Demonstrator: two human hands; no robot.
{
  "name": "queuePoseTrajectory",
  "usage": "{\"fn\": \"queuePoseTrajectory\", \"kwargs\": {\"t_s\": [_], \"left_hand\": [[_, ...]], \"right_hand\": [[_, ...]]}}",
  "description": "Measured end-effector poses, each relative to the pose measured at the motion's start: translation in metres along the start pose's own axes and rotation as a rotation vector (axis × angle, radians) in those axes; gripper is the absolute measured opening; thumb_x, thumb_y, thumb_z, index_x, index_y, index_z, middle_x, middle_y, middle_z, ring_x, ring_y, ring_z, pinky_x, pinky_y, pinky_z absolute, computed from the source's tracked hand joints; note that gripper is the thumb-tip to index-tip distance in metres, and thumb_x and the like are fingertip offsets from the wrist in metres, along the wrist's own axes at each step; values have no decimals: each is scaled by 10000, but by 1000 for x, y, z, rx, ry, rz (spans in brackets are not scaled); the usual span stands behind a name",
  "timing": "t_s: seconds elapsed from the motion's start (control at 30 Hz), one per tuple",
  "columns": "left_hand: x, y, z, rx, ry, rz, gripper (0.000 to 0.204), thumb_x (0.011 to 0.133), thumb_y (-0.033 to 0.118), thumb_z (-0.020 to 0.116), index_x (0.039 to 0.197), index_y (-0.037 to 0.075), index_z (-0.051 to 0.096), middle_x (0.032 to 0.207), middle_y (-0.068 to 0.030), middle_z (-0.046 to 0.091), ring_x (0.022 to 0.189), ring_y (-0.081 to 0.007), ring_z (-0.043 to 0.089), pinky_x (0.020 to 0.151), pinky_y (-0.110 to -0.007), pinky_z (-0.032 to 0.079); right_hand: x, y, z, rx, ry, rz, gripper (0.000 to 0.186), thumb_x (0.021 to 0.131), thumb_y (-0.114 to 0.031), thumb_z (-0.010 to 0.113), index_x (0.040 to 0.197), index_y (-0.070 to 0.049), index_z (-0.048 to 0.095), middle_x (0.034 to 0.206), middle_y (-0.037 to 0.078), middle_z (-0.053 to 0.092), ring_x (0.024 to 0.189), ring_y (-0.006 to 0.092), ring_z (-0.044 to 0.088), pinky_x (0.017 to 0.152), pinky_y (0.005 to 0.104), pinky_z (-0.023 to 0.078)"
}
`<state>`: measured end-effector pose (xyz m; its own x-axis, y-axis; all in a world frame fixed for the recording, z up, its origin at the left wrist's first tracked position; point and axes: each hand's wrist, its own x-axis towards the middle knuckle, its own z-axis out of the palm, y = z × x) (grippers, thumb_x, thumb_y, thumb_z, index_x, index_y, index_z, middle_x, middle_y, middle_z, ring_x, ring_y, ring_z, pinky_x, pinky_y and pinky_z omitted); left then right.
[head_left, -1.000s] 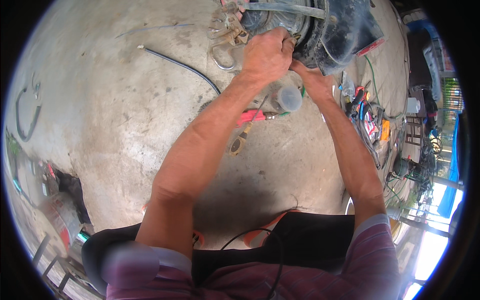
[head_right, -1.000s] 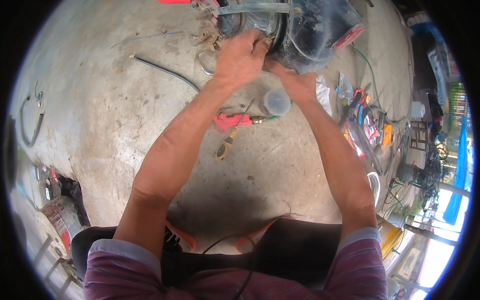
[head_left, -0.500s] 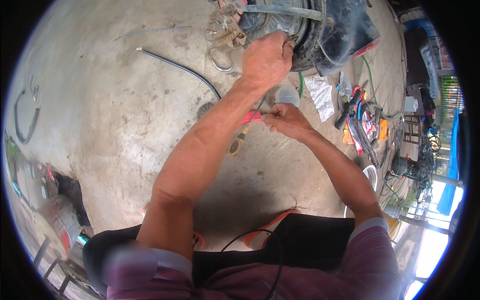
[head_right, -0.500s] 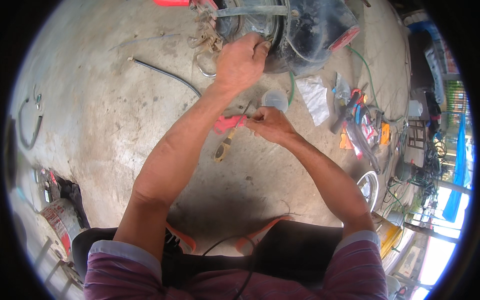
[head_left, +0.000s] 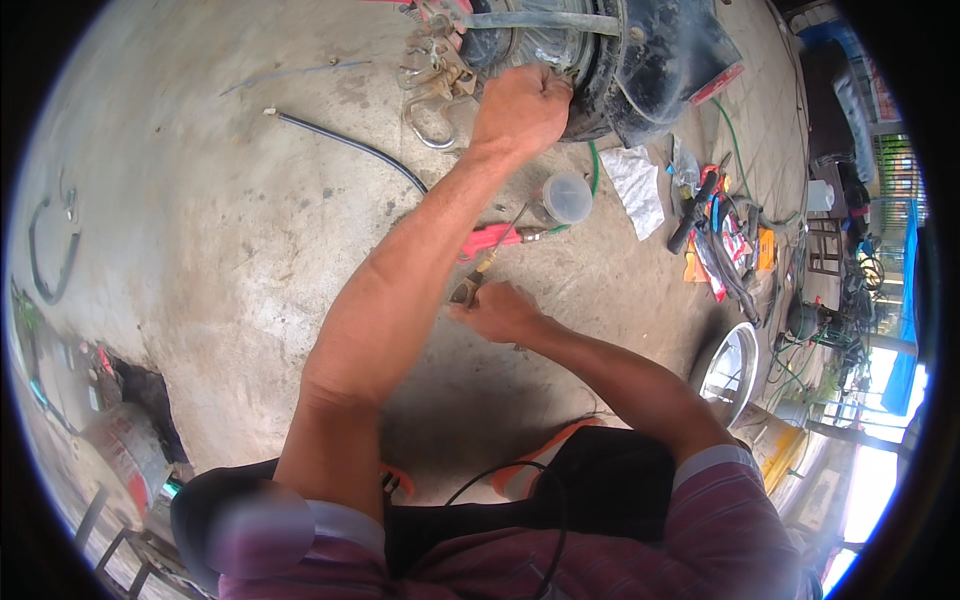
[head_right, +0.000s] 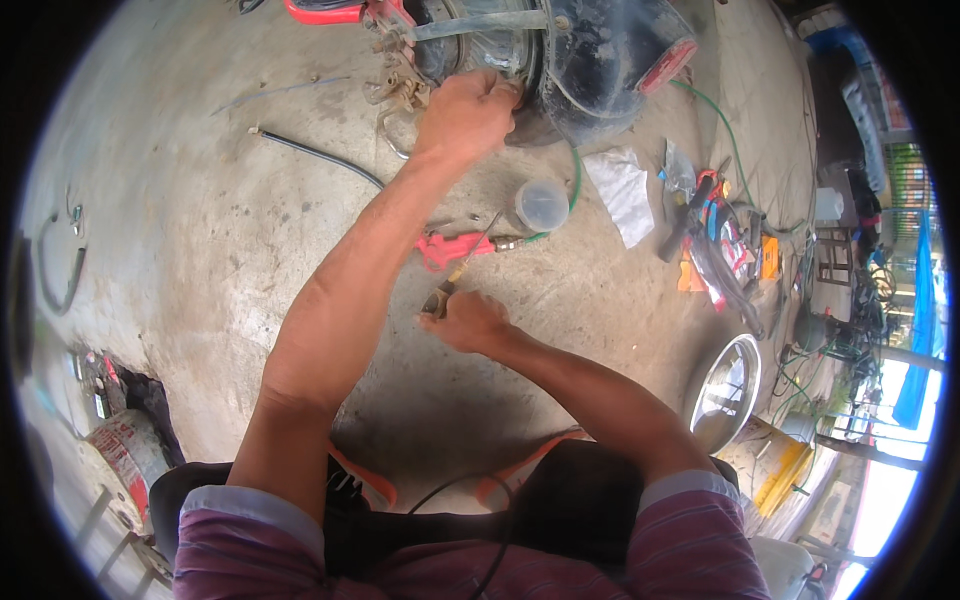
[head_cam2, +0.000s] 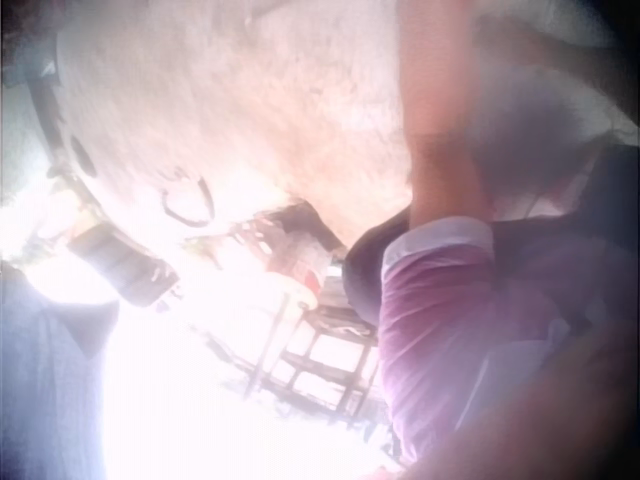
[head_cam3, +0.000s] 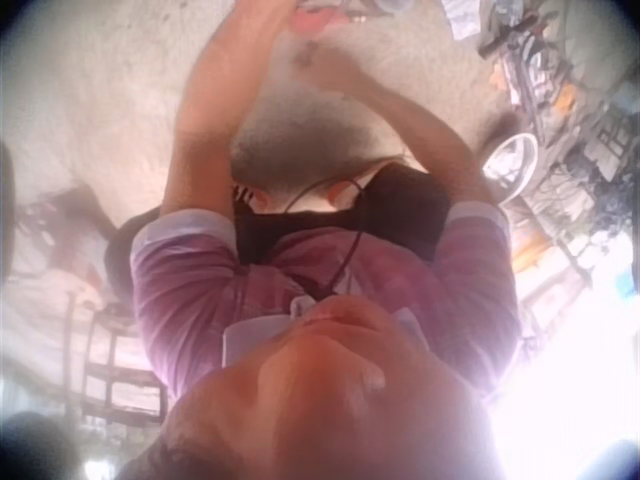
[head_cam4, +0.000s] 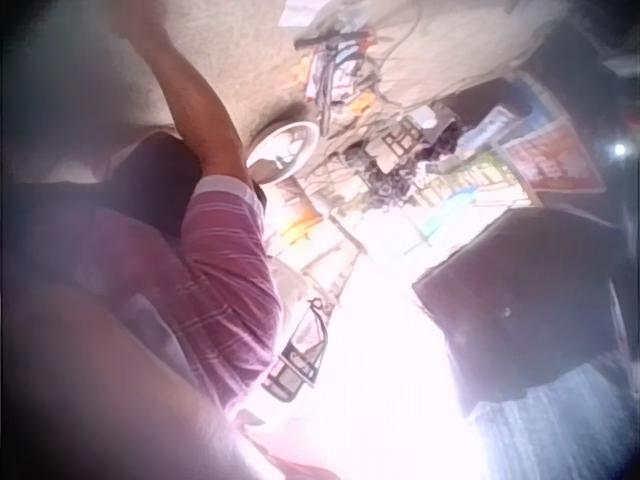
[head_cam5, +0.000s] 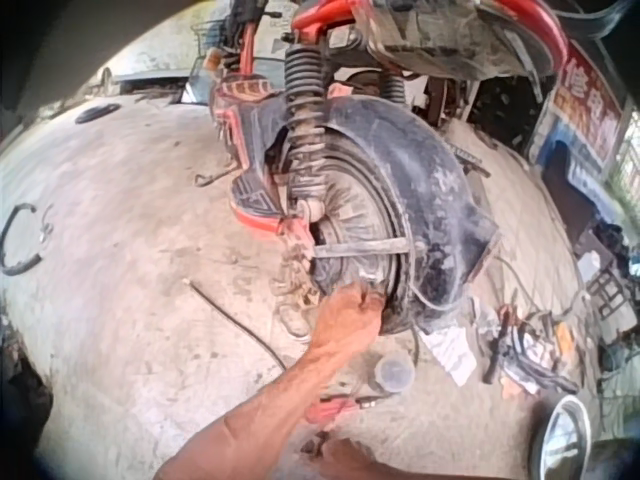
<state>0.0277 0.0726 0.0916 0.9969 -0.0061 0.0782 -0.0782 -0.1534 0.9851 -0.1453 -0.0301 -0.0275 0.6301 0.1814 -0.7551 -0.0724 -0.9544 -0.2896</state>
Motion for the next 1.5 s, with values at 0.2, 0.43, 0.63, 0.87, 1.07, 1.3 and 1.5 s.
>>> {"fn": "queuePoseTrajectory", "kwargs": {"t_s": [0.2, 0.43, 0.63, 0.87, 1.07, 1.3, 1.5], "left_hand": [[-3, -9, 6, 0, 12, 29, 346, 967, 277, 581, 1006, -24, 747, 955, -310, 742, 970, -473, 729, 922, -500, 562], [-7, -5, 8, -73, 16, -49, 338, 966, 282, 599, 985, -25, 740, 906, -282, 748, 926, -423, 749, 879, -465, 578], [-5, 3, -7, -93, -127, -114, 289, 971, 265, 644, 941, -10, 729, 808, -171, 751, 718, -273, 738, 739, -396, 588], [-4, 0, -17, -108, -171, -116, 262, 986, 244, 674, 938, -10, 722, 764, -96, 734, 618, -188, 703, 644, -347, 568], [3, -16, -11, -224, -231, -102, 231, 1000, 256, 650, 903, 48, 674, 769, -38, 692, 599, -125, 617, 587, -305, 498], [8, -55, 13, -279, -115, 51, 228, 969, 233, 671, 905, 17, 707, 825, -136, 759, 781, -277, 736, 738, -406, 566], [-5, -37, 7, -150, -72, 11, 224, 947, 240, 662, 932, 28, 731, 901, -203, 757, 852, -369, 734, 797, -442, 570]], "right_hand": [[6, 7, 26, 366, 104, 6, 582, 924, -623, 690, 980, -54, 798, 875, 138, 770, 851, 292, 763, 796, 448, 588], [7, 2, 15, 802, 19, 168, 500, 929, -534, 720, 979, -42, 798, 769, 62, 742, 636, 148, 714, 620, 300, 575], [-16, 16, 11, 832, 81, 137, 453, 918, -443, 748, 1044, -9, 754, 869, 76, 746, 688, 149, 716, 594, 303, 557], [-115, 32, -84, 852, 33, 187, 367, 885, -319, 826, 954, -13, 635, 808, 59, 667, 653, 148, 663, 571, 287, 510], [-206, 15, -142, 663, 217, 39, 485, 944, -206, 778, 1309, -14, 522, 784, 61, 648, 637, 127, 629, 587, 290, 495], [-254, -44, -216, -311, 734, -366, 450, 928, -42, 700, 1371, -30, 616, 1034, 195, 719, 868, 344, 748, 760, 389, 591], [-242, -109, -264, -895, 744, -425, 431, 881, -38, 734, 1311, -55, 707, 955, 170, 709, 807, 326, 741, 692, 458, 576]]}}
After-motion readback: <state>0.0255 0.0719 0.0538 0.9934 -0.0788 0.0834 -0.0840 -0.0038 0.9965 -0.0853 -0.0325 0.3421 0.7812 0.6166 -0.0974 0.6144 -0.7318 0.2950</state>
